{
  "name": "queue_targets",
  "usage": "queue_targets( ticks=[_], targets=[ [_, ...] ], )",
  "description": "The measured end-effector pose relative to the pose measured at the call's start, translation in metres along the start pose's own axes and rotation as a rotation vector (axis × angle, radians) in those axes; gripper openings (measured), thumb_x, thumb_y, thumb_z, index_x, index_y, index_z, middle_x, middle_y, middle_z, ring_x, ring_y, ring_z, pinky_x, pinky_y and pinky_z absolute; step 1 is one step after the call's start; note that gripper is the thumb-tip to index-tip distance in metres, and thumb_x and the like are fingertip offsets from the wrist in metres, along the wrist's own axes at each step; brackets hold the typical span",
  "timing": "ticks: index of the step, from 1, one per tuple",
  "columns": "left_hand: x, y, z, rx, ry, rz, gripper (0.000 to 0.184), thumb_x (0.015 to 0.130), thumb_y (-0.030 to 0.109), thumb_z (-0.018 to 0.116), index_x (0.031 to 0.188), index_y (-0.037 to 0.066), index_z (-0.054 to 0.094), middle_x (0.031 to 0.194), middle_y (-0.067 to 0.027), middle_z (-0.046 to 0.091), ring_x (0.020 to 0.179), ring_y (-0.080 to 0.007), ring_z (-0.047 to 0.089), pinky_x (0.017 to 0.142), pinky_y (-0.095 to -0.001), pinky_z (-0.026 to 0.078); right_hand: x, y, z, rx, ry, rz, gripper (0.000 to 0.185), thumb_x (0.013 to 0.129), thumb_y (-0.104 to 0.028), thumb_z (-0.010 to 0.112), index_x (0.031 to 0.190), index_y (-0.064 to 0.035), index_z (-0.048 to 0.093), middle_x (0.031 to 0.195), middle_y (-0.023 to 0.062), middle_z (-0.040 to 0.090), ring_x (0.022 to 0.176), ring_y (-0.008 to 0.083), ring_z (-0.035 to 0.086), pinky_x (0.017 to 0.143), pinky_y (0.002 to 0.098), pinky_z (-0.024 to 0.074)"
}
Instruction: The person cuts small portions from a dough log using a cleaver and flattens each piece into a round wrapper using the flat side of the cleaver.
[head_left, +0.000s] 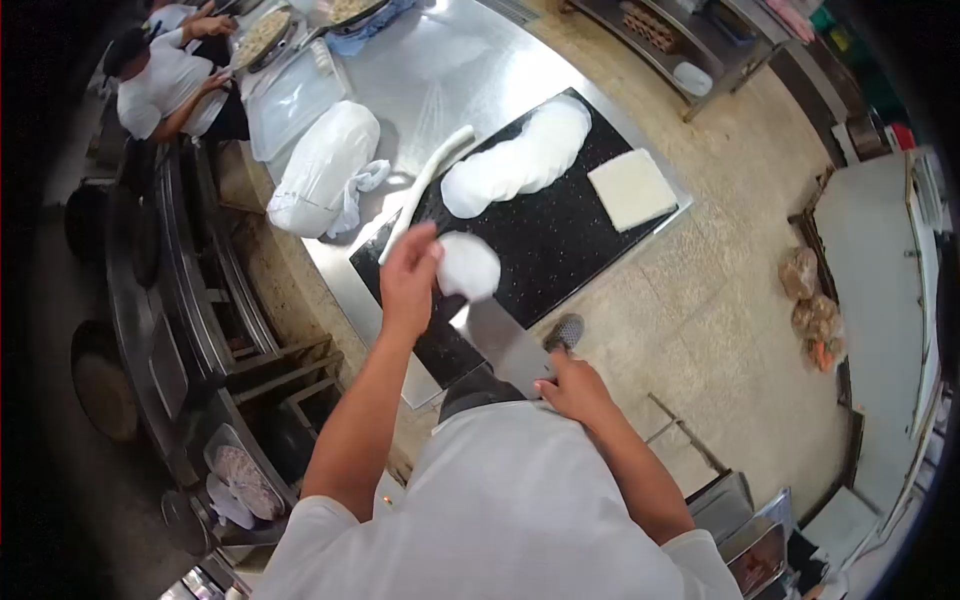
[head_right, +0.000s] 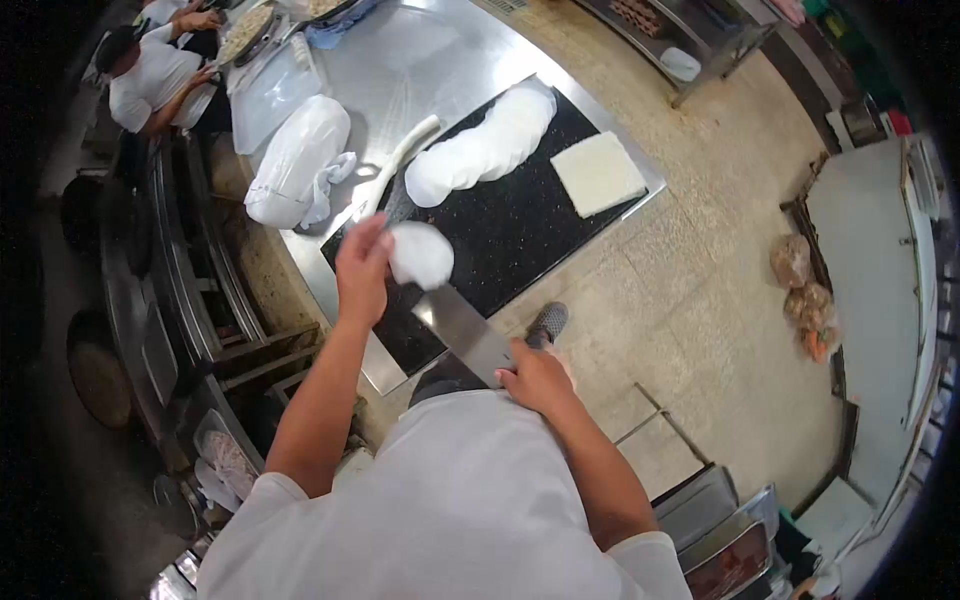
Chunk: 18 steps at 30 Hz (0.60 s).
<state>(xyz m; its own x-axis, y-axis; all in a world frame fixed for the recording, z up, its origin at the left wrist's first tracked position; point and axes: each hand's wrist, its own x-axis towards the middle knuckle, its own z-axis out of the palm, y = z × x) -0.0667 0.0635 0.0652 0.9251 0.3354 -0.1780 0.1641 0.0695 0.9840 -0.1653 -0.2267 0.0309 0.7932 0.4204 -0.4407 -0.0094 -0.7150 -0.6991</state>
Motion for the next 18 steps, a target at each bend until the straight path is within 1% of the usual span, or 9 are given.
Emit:
queue_targets(
  ticks=[4, 7, 9, 11, 12, 13, 15, 16, 18],
  targets=[
    [0.081, -0.014, 0.012, -0.196, 0.064, -0.21, 0.048, 0.102, 0.01, 0.062, 0.147, 0.007, 0.046, 0.116, -0.008, 0.065, 0.094, -0.0157, 0.065, 0.085, -0.0318, 0.055, -0.003, 0.018, -0.041, 0.16, -0.042, 0.137, 0.037, 0.09, -0.026, 0.075, 0.11, 0.0007, 0.059, 0.096, 0.0273, 0.073, 0.091, 0.0442, 0.072, 0.079, 0.0499, 0.0558],
    [0.091, -0.029, 0.012, -0.024, 0.184, -0.161, 0.055, 0.101, 0.013, 0.064, 0.151, 0.008, 0.042, 0.121, -0.0088, 0.063, 0.099, -0.0158, 0.064, 0.088, -0.0325, 0.054, -0.003, 0.009, -0.078, 0.21, 0.14, 0.057, 0.034, 0.093, -0.027, 0.074, 0.103, 0.0022, 0.06, 0.096, 0.0251, 0.074, 0.089, 0.0372, 0.075, 0.077, 0.0434, 0.0575],
    [0.076, -0.031, 0.001, 0.027, 0.206, -0.105, 0.056, 0.097, 0.015, 0.068, 0.149, 0.006, 0.046, 0.127, -0.0142, 0.06, 0.105, -0.0219, 0.062, 0.09, -0.0357, 0.054, 0.002, 0.012, -0.091, 0.447, 0.356, -0.045, 0.031, 0.098, -0.027, 0.07, 0.096, 0.0018, 0.06, 0.086, 0.0173, 0.074, 0.076, 0.0273, 0.073, 0.07, 0.0394, 0.0569],
    [0.052, -0.029, -0.023, 0.885, 0.198, 0.367, 0.053, 0.09, 0.014, 0.073, 0.14, 0.003, 0.057, 0.12, -0.0194, 0.062, 0.102, -0.0338, 0.062, 0.092, -0.0433, 0.051, 0.024, 0.037, -0.097, 0.591, 0.453, -0.079, 0.028, 0.1, -0.027, 0.066, 0.096, -0.0002, 0.06, 0.082, 0.0127, 0.07, 0.07, 0.0221, 0.069, 0.065, 0.0363, 0.0552],
    [0.037, -0.026, -0.025, 1.031, 0.349, 0.502, 0.043, 0.088, 0.017, 0.077, 0.126, 0.002, 0.064, 0.114, -0.0211, 0.062, 0.106, -0.0406, 0.059, 0.099, -0.0489, 0.046, 0.04, 0.047, -0.097, 0.732, 0.55, -0.109, 0.026, 0.103, -0.027, 0.063, 0.096, -0.0023, 0.059, 0.078, 0.008, 0.067, 0.065, 0.017, 0.065, 0.061, 0.0332, 0.0534],
    [0.031, -0.032, -0.034, 1.031, 0.351, 0.504, 0.043, 0.088, 0.017, 0.077, 0.126, 0.002, 0.064, 0.114, -0.0211, 0.062, 0.106, -0.0406, 0.059, 0.099, -0.0489, 0.046, 0.059, 0.049, -0.099, 0.732, 0.55, -0.112, 0.026, 0.103, -0.027, 0.063, 0.096, -0.0023, 0.059, 0.078, 0.008, 0.067, 0.065, 0.017, 0.065, 0.061, 0.0332, 0.0534],
    [0.026, -0.058, -0.066, 1.007, 0.444, 0.473, 0.035, 0.086, 0.019, 0.079, 0.115, 0.003, 0.067, 0.107, -0.0183, 0.063, 0.109, -0.0392, 0.058, 0.1, -0.0495, 0.043, 0.091, 0.047, -0.099, 1.081, 0.638, 0.056, 0.018, 0.105, -0.025, 0.057, 0.101, -0.0076, 0.056, 0.072, 0.0027, 0.058, 0.057, 0.014, 0.057, 0.054, 0.0309, 0.0491],
    [0.025, -0.062, -0.078, 1.003, 0.347, 0.395, 0.031, 0.086, 0.02, 0.081, 0.109, 0.004, 0.067, 0.101, -0.0158, 0.064, 0.101, -0.0379, 0.06, 0.092, -0.0483, 0.047, 0.097, 0.052, -0.095, 1.075, 0.634, 0.052, 0.018, 0.105, -0.025, 0.057, 0.101, -0.0076, 0.056, 0.072, 0.0027, 0.058, 0.057, 0.014, 0.057, 0.054, 0.0309, 0.0491],
    [0.027, -0.063, -0.09, 0.932, 0.289, 0.372, 0.031, 0.086, 0.02, 0.081, 0.109, 0.004, 0.067, 0.099, -0.0153, 0.064, 0.096, -0.0368, 0.061, 0.086, -0.0471, 0.048, 0.11, 0.052, -0.089, 1.161, 0.6, 0.384, 0.014, 0.106, -0.023, 0.055, 0.105, -0.0094, 0.051, 0.072, 0.0028, 0.055, 0.056, 0.0137, 0.056, 0.05, 0.03, 0.0473]
  ],
)
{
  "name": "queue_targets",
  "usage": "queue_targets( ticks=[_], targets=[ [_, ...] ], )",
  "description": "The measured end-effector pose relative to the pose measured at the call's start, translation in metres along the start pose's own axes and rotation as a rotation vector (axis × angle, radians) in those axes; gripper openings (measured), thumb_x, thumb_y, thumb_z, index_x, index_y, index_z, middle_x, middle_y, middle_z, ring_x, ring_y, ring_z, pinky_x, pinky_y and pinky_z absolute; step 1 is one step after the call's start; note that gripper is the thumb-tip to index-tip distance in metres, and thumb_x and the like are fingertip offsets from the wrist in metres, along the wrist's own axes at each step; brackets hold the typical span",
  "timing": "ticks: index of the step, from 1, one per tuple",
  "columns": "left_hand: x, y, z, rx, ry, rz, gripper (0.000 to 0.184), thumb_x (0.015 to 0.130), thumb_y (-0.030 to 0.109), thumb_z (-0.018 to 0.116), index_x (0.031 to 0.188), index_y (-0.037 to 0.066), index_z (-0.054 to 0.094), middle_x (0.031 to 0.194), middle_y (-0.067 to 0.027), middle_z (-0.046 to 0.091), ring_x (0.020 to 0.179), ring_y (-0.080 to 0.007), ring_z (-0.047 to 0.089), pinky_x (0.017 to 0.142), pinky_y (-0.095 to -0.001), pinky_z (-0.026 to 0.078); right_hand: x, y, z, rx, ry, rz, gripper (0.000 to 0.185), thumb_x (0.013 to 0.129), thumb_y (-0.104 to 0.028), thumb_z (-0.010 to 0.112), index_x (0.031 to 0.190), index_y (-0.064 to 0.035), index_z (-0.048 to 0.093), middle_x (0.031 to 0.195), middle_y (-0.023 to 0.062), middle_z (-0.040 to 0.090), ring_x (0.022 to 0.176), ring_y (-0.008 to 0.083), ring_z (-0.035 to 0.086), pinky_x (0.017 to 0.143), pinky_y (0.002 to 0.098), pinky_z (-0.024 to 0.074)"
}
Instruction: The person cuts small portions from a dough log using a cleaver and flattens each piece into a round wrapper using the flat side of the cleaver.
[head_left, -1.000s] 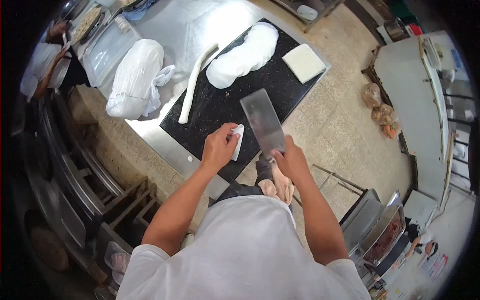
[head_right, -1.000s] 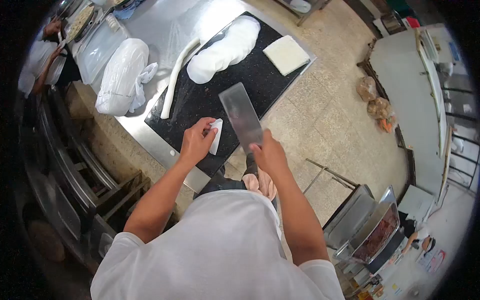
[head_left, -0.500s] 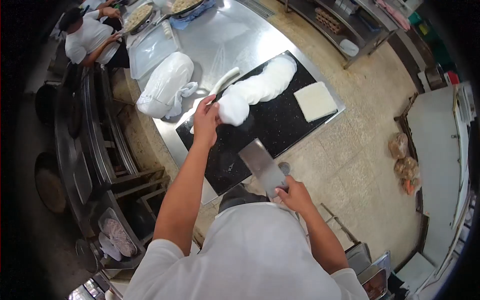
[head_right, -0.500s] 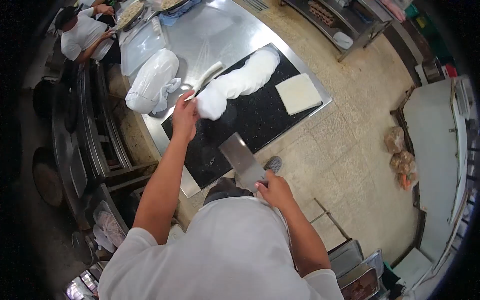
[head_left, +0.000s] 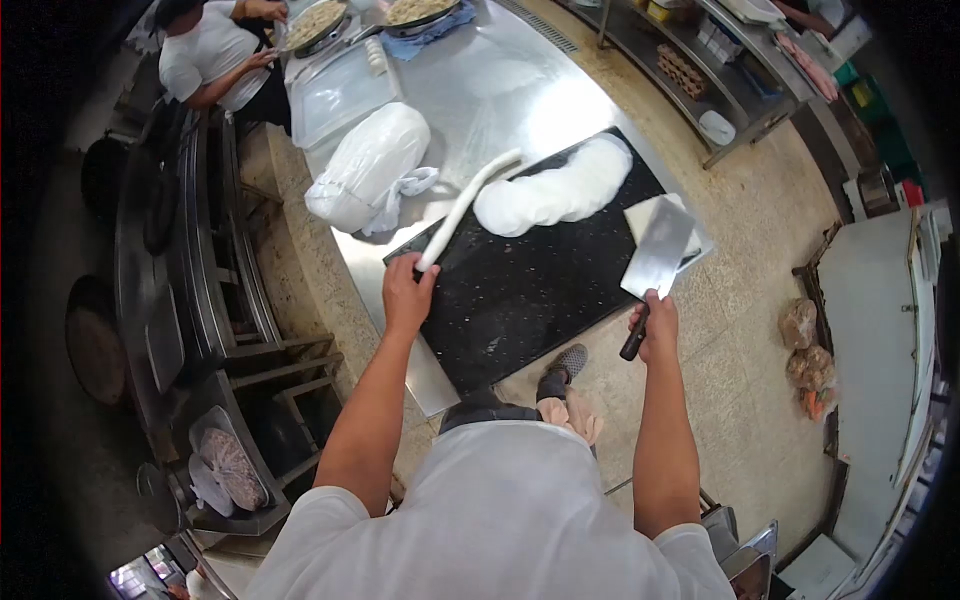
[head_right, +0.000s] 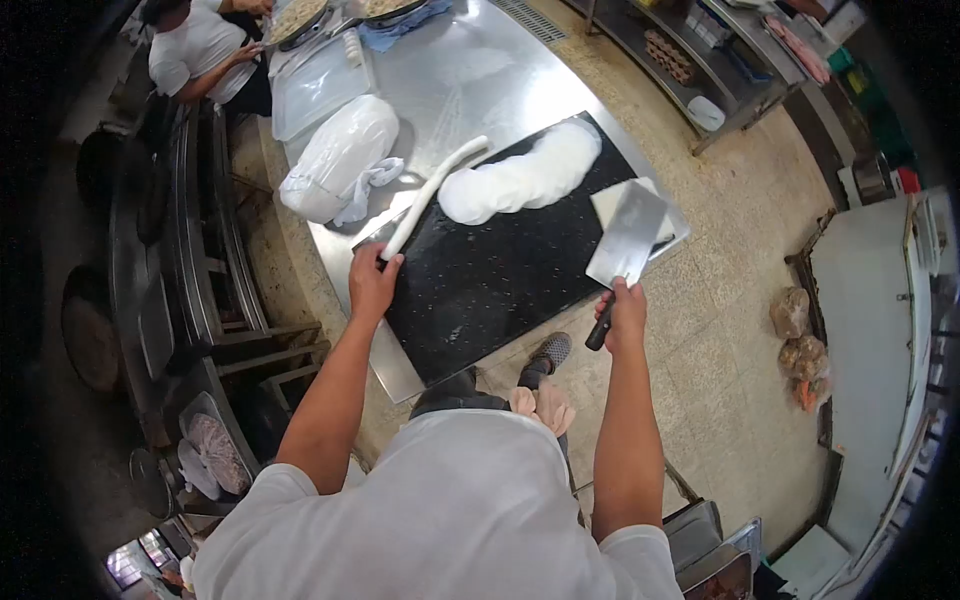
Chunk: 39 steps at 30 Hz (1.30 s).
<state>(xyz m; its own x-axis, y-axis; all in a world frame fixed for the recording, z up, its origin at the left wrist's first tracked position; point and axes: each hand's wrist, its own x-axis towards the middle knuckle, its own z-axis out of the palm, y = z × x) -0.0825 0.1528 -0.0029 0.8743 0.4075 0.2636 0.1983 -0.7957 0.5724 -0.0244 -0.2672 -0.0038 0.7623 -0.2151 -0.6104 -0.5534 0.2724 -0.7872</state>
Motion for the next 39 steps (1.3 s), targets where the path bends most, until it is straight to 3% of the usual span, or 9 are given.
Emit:
queue_targets(
  ticks=[7, 11, 15, 23, 26, 29, 31, 34, 39],
  targets=[
    [-0.003, -0.013, -0.019, -0.222, -0.068, 0.018, 0.022, 0.087, 0.018, 0.078, 0.102, 0.004, 0.07, 0.09, -0.0144, 0.066, 0.077, -0.0329, 0.066, 0.069, -0.0443, 0.052, -0.115, 0.02, 0.064, -0.531, -0.192, -0.184, 0.013, 0.104, -0.018, 0.056, 0.097, -0.0087, 0.05, 0.069, 0.0062, 0.059, 0.054, 0.0207, 0.059, 0.048, 0.035, 0.0466],
    [-0.031, -0.035, -0.043, -0.228, -0.201, 0.161, 0.023, 0.082, 0.014, 0.079, 0.1, 0.003, 0.071, 0.088, -0.0144, 0.066, 0.074, -0.0322, 0.067, 0.067, -0.0425, 0.055, -0.186, 0.037, 0.128, -1.367, -0.366, -0.767, 0.016, 0.102, -0.022, 0.056, 0.103, -0.0057, 0.053, 0.083, 0.0175, 0.067, 0.074, 0.0376, 0.07, 0.061, 0.0525, 0.0515],
    [-0.047, -0.044, -0.053, -0.143, -0.243, 0.233, 0.022, 0.081, 0.015, 0.077, 0.1, 0.005, 0.071, 0.091, -0.0141, 0.067, 0.084, -0.0365, 0.068, 0.074, -0.0473, 0.056, -0.209, 0.066, 0.17, -1.622, -0.542, -0.627, 0.017, 0.105, -0.02, 0.047, 0.107, -0.0044, 0.053, 0.096, 0.0224, 0.068, 0.083, 0.0456, 0.069, 0.068, 0.0561, 0.0544],
    [-0.047, -0.04, -0.069, -0.168, -0.323, 0.194, 0.022, 0.089, 0.026, 0.071, 0.089, 0.004, 0.07, 0.087, -0.0151, 0.065, 0.082, -0.0373, 0.067, 0.07, -0.0499, 0.054, -0.211, 0.068, 0.115, -1.518, -0.532, -0.617, 0.015, 0.1, -0.016, 0.053, 0.108, -0.004, 0.054, 0.091, 0.0232, 0.069, 0.083, 0.0441, 0.071, 0.072, 0.0538, 0.0549],
    [-0.049, -0.009, -0.086, 0.137, -0.619, 0.252, 0.028, 0.094, 0.033, 0.068, 0.094, 0.005, 0.069, 0.082, -0.0131, 0.065, 0.082, -0.0342, 0.067, 0.069, -0.0473, 0.053, -0.216, 0.07, 0.066, -1.333, -0.443, -0.508, 0.017, 0.097, -0.018, 0.061, 0.103, -0.0027, 0.058, 0.088, 0.0245, 0.07, 0.083, 0.0445, 0.07, 0.071, 0.0538, 0.0537],
    [-0.076, 0.029, -0.059, 0.213, -0.978, 0.483, 0.036, 0.096, 0.044, 0.065, 0.109, 0.01, 0.07, 0.106, -0.0136, 0.069, 0.112, -0.0361, 0.064, 0.089, -0.0522, 0.053, -0.217, 0.066, 0.012, -1.042, -0.335, -0.34, 0.021, 0.096, -0.02, 0.065, 0.098, -0.0007, 0.06, 0.085, 0.0254, 0.069, 0.081, 0.046, 0.069, 0.069, 0.0504, 0.0535],
    [-0.093, 0.042, -0.027, 0.3, -0.543, 0.896, 0.052, 0.098, 0.055, 0.058, 0.135, 0.019, 0.064, 0.148, -0.0164, 0.053, 0.146, -0.0441, 0.038, 0.112, -0.0688, 0.034, -0.21, 0.049, -0.018, -0.893, -0.229, -0.387, 0.026, 0.098, -0.025, 0.066, 0.097, -0.0001, 0.06, 0.081, 0.0208, 0.07, 0.072, 0.0361, 0.071, 0.064, 0.0413, 0.0529],
    [-0.081, 0.071, 0.01, 0.155, -0.713, 0.748, 0.067, 0.099, 0.064, 0.049, 0.154, 0.026, 0.048, 0.169, -0.0152, 0.024, 0.156, -0.048, 0.014, 0.116, -0.0789, 0.008, -0.187, 0.006, -0.046, -0.665, -0.086, -0.418, 0.028, 0.102, -0.028, 0.063, 0.097, -0.0012, 0.059, 0.075, 0.0113, 0.067, 0.065, 0.0206, 0.066, 0.06, 0.0329, 0.0494],
    [-0.059, 0.103, 0.036, 0.181, -0.742, 0.863, 0.069, 0.1, 0.066, 0.045, 0.156, 0.027, 0.046, 0.168, -0.0157, 0.028, 0.156, -0.0466, 0.017, 0.119, -0.0741, 0.01, -0.033, -0.014, -0.014, -0.193, 0.072, -0.485, 0.031, 0.108, -0.034, 0.054, 0.098, -0.0041, 0.057, 0.074, 0.0045, 0.059, 0.059, 0.013, 0.056, 0.057, 0.031, 0.0489]
  ],
)
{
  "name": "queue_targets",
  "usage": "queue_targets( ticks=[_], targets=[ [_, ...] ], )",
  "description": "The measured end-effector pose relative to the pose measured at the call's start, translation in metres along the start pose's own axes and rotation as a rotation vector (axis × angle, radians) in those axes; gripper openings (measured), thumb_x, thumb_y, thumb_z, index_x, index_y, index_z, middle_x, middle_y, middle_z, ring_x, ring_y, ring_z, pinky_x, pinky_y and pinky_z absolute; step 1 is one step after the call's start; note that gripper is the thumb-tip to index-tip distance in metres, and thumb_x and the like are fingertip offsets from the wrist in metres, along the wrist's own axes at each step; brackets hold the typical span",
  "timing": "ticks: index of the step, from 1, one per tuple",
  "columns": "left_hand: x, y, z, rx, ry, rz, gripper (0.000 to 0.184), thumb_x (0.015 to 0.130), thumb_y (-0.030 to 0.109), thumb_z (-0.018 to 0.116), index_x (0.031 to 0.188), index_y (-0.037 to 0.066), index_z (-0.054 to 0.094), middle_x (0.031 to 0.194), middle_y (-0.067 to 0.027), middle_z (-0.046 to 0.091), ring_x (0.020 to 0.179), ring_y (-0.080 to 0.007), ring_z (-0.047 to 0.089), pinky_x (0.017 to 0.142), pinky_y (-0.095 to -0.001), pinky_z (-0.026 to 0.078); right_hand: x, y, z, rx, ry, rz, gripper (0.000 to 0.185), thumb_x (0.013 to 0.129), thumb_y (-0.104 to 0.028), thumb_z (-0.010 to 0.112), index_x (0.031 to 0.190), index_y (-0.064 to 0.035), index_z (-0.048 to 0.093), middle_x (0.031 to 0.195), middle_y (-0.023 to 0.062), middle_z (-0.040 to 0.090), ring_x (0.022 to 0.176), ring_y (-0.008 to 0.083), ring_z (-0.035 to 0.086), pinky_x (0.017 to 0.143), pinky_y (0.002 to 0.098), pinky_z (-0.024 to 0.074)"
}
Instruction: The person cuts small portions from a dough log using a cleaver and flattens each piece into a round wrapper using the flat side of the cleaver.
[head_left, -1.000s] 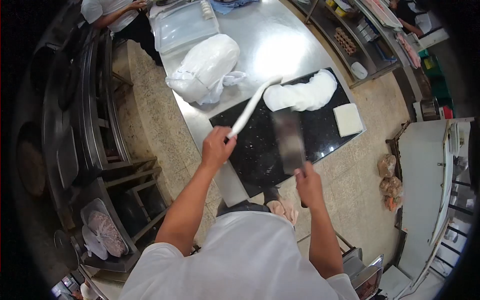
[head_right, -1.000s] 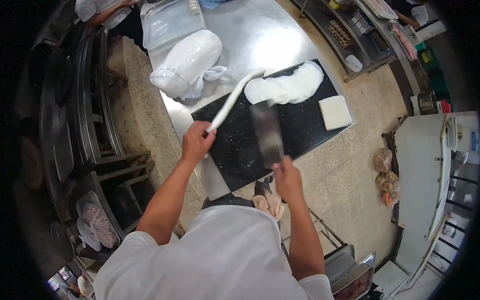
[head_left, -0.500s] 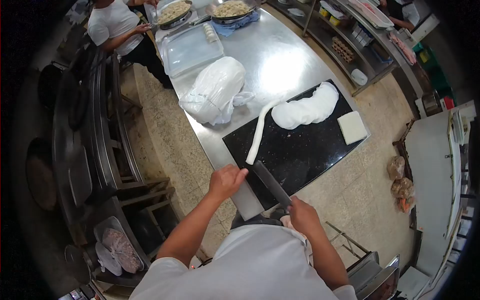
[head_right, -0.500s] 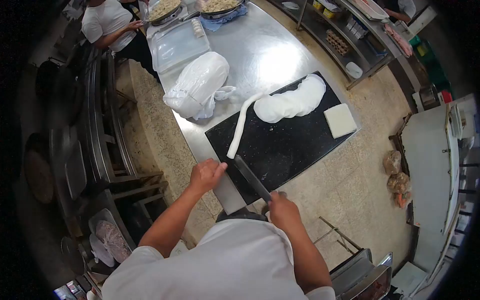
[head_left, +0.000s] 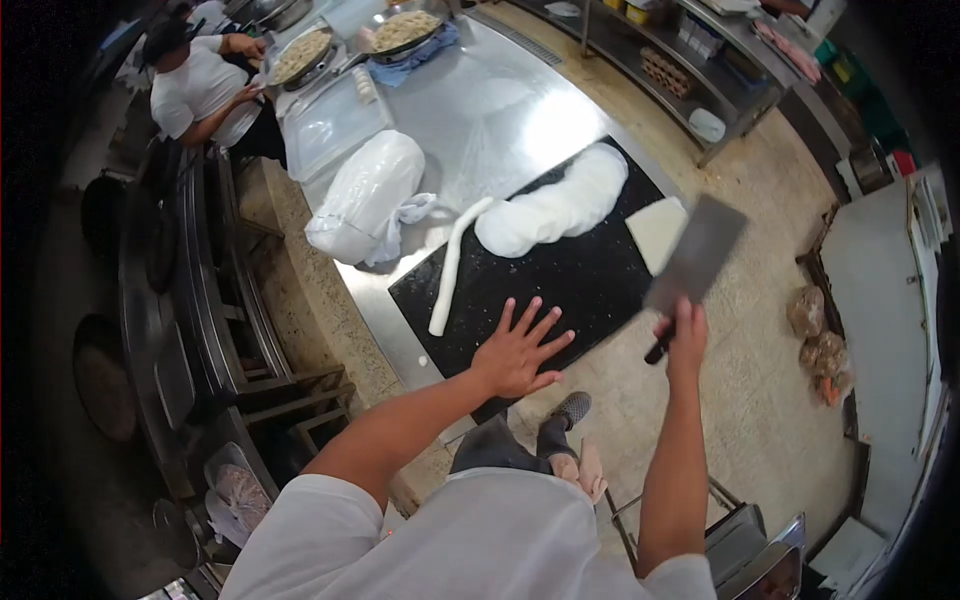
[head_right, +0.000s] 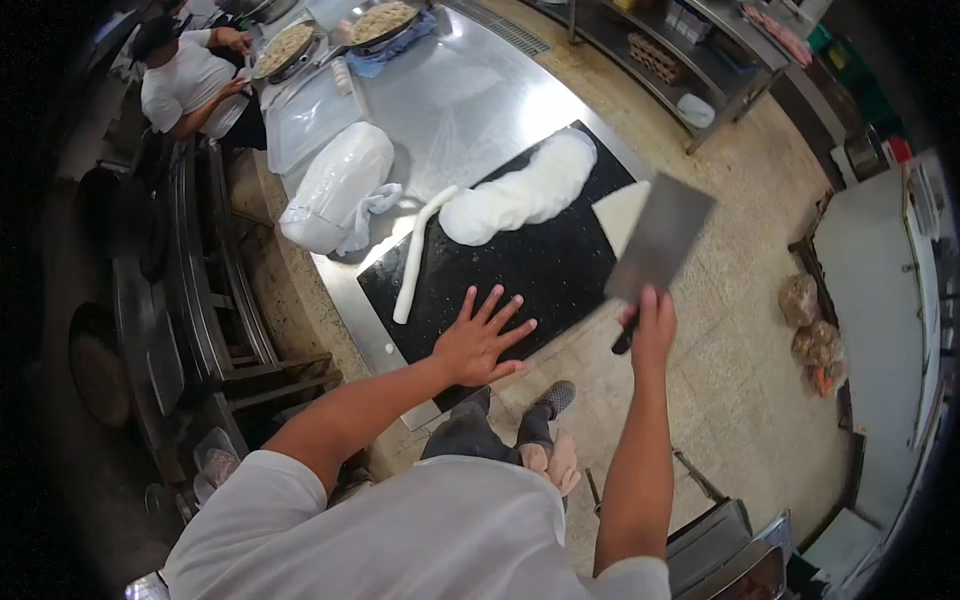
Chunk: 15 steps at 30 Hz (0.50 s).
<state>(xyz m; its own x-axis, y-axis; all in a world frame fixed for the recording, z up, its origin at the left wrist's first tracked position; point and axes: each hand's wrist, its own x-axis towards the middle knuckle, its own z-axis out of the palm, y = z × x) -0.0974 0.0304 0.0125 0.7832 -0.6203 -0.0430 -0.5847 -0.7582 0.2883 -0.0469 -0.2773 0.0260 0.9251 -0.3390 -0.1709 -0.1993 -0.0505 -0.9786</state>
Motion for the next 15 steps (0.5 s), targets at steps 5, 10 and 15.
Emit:
queue_targets(
  ticks=[5, 10, 15],
  targets=[
    [0.009, -0.005, 0.002, -0.029, 0.026, -0.023, 0.068, 0.1, 0.064, 0.047, 0.155, 0.026, 0.047, 0.167, -0.0143, 0.031, 0.156, -0.0432, 0.019, 0.124, -0.0656, 0.009, 0.016, 0.006, 0.01, 0.174, -0.012, 0.537, 0.025, 0.106, -0.033, 0.055, 0.1, -0.009, 0.049, 0.068, 0.0021, 0.052, 0.053, 0.0147, 0.054, 0.049, 0.0328, 0.0478],
    [0.002, -0.002, -0.007, -0.154, 0.108, -0.085, 0.068, 0.099, 0.064, 0.049, 0.155, 0.027, 0.048, 0.167, -0.0121, 0.031, 0.157, -0.039, 0.02, 0.125, -0.0631, 0.007, -0.1, 0.016, 0.006, -0.471, -0.543, 0.423, 0.04, 0.098, -0.042, 0.067, 0.104, -0.0032, 0.064, 0.072, 0.0079, 0.062, 0.062, 0.0196, 0.061, 0.057, 0.0383, 0.0493],
    [-0.01, -0.017, 0.007, -0.071, -0.052, 0.309, 0.071, 0.093, 0.062, 0.058, 0.153, 0.025, 0.051, 0.162, -0.0073, 0.043, 0.153, -0.0345, 0.032, 0.124, -0.0656, 0.012, -0.156, 0.042, 0.05, -0.588, -0.888, 0.281, 0.048, 0.093, -0.044, 0.072, 0.107, 0.0015, 0.067, 0.091, 0.0252, 0.071, 0.091, 0.0413, 0.07, 0.08, 0.0475, 0.0521]
  ],
)
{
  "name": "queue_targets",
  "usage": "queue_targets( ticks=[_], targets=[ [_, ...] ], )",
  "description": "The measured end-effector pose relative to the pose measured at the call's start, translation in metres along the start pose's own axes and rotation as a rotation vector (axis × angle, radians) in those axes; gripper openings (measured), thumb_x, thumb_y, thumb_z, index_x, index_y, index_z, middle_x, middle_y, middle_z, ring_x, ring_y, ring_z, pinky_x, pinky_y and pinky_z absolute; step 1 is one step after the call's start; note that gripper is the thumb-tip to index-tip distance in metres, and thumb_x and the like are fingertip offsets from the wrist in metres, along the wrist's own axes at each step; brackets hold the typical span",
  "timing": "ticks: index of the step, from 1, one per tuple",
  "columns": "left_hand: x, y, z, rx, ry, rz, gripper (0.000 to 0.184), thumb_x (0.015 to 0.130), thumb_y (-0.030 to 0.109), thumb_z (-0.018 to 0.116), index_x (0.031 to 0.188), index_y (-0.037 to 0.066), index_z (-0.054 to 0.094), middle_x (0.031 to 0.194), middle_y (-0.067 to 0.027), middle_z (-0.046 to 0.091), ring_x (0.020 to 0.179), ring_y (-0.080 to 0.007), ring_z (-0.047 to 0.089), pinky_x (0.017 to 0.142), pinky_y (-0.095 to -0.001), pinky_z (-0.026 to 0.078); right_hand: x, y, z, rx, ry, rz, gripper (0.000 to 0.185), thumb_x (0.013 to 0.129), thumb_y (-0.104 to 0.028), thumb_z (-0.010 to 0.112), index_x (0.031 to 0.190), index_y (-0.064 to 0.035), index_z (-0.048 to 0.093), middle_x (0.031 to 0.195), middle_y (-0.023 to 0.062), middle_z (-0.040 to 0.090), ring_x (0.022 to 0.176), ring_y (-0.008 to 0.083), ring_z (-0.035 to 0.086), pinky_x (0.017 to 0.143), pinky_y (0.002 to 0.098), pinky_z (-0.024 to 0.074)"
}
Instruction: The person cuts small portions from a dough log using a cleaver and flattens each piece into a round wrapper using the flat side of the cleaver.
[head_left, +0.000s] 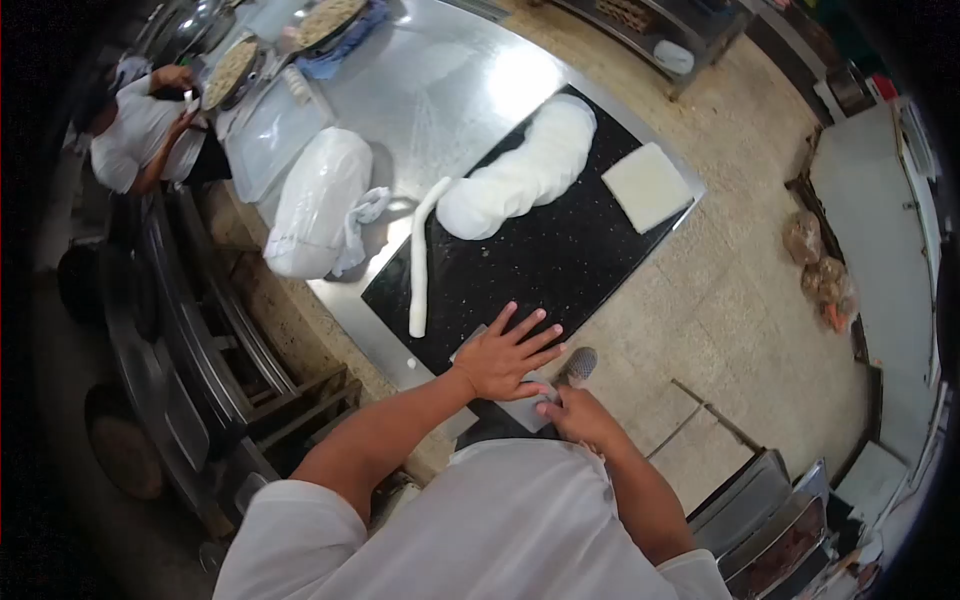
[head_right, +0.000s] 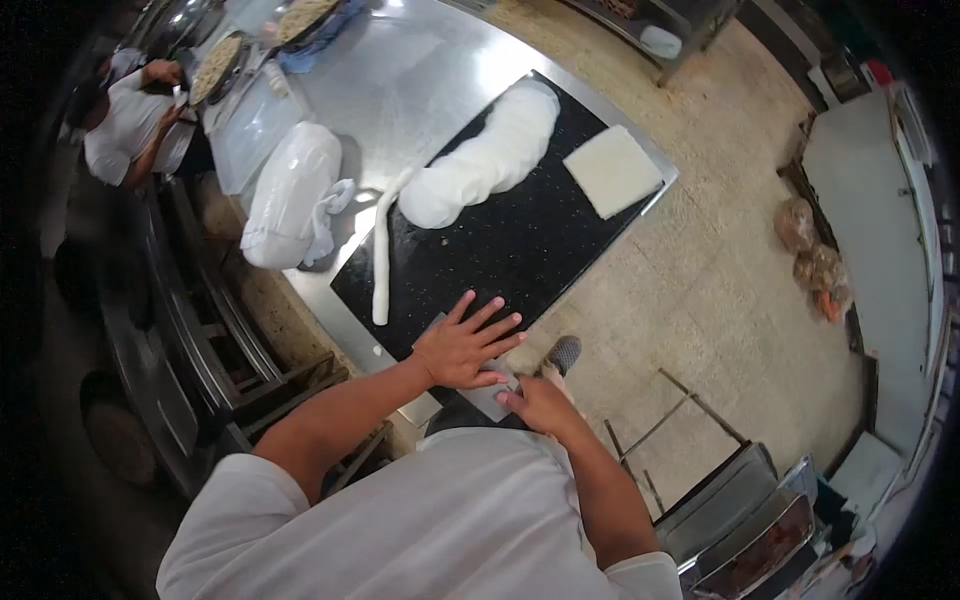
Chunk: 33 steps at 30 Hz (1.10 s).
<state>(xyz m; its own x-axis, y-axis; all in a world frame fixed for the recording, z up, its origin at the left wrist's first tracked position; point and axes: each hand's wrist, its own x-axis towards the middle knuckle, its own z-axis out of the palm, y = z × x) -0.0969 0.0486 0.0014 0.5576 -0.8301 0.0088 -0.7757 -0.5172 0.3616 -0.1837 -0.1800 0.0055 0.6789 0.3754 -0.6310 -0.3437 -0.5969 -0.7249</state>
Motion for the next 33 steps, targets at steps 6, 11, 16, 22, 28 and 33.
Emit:
queue_targets(
  ticks=[6, 11, 16, 22, 28, 33],
  targets=[
    [0.041, -0.026, -0.012, 0.061, 0.075, -0.02, 0.071, 0.094, 0.062, 0.057, 0.152, 0.021, 0.052, 0.161, -0.0112, 0.042, 0.152, -0.0356, 0.034, 0.123, -0.0651, 0.015, 0.044, -0.018, -0.066, -0.063, -0.067, 0.066, 0.051, 0.091, -0.046, 0.073, 0.102, 0.0036, 0.069, 0.093, 0.0263, 0.072, 0.091, 0.0409, 0.072, 0.08, 0.0478, 0.0539],
    [0.035, -0.014, -0.015, 0.038, 0.117, -0.061, 0.071, 0.095, 0.065, 0.054, 0.151, 0.022, 0.052, 0.162, -0.0116, 0.041, 0.152, -0.0375, 0.033, 0.123, -0.065, 0.017, 0.004, -0.011, -0.03, -0.054, 0.021, -0.055, 0.06, 0.088, -0.039, 0.075, 0.13, 0.0012, 0.059, 0.101, 0.0245, 0.073, 0.095, 0.0397, 0.072, 0.085, 0.0468, 0.0555],
    [0.014, -0.005, 0.002, -0.103, -0.142, 0.333, 0.069, 0.094, 0.063, 0.056, 0.15, 0.023, 0.053, 0.162, -0.0106, 0.041, 0.153, -0.0318, 0.033, 0.124, -0.063, 0.017, -0.019, -0.021, 0.015, -0.036, 0.185, 0.172, 0.079, 0.08, -0.038, 0.084, 0.139, 0.0044, 0.053, 0.102, 0.0268, 0.074, 0.093, 0.0404, 0.074, 0.081, 0.0474, 0.0571],
    [0.074, -0.067, -0.02, 0.022, -0.019, 0.27, 0.073, 0.091, 0.064, 0.059, 0.151, 0.023, 0.051, 0.162, -0.0111, 0.041, 0.154, -0.0329, 0.031, 0.124, -0.0639, 0.014, 0.037, -0.047, -0.059, -0.159, 0.107, 0.191, 0.068, 0.08, -0.043, 0.083, 0.127, 0.0014, 0.06, 0.097, 0.0258, 0.073, 0.093, 0.043, 0.072, 0.079, 0.0494, 0.0568],
    [0.021, -0.008, -0.004, -0.065, -0.163, 0.307, 0.07, 0.092, 0.065, 0.057, 0.148, 0.022, 0.056, 0.161, -0.0111, 0.043, 0.155, -0.0375, 0.027, 0.123, -0.0662, 0.013, -0.026, 0.008, 0.043, -0.154, 0.34, -0.088, 0.077, 0.08, -0.042, 0.084, 0.134, 0.004, 0.054, 0.104, 0.0272, 0.072, 0.097, 0.0469, 0.071, 0.085, 0.0505, 0.0559],
    [0.061, -0.021, -0.007, 0.029, -0.097, 0.363, 0.068, 0.093, 0.064, 0.057, 0.145, 0.022, 0.058, 0.156, -0.0111, 0.048, 0.152, -0.0354, 0.034, 0.123, -0.066, 0.015, -0.014, -0.037, -0.015, -0.125, 0.263, 0.24, 0.077, 0.079, -0.04, 0.086, 0.135, 0.0023, 0.052, 0.106, 0.0277, 0.072, 0.1, 0.045, 0.071, 0.083, 0.0516, 0.0562]
  ],
)
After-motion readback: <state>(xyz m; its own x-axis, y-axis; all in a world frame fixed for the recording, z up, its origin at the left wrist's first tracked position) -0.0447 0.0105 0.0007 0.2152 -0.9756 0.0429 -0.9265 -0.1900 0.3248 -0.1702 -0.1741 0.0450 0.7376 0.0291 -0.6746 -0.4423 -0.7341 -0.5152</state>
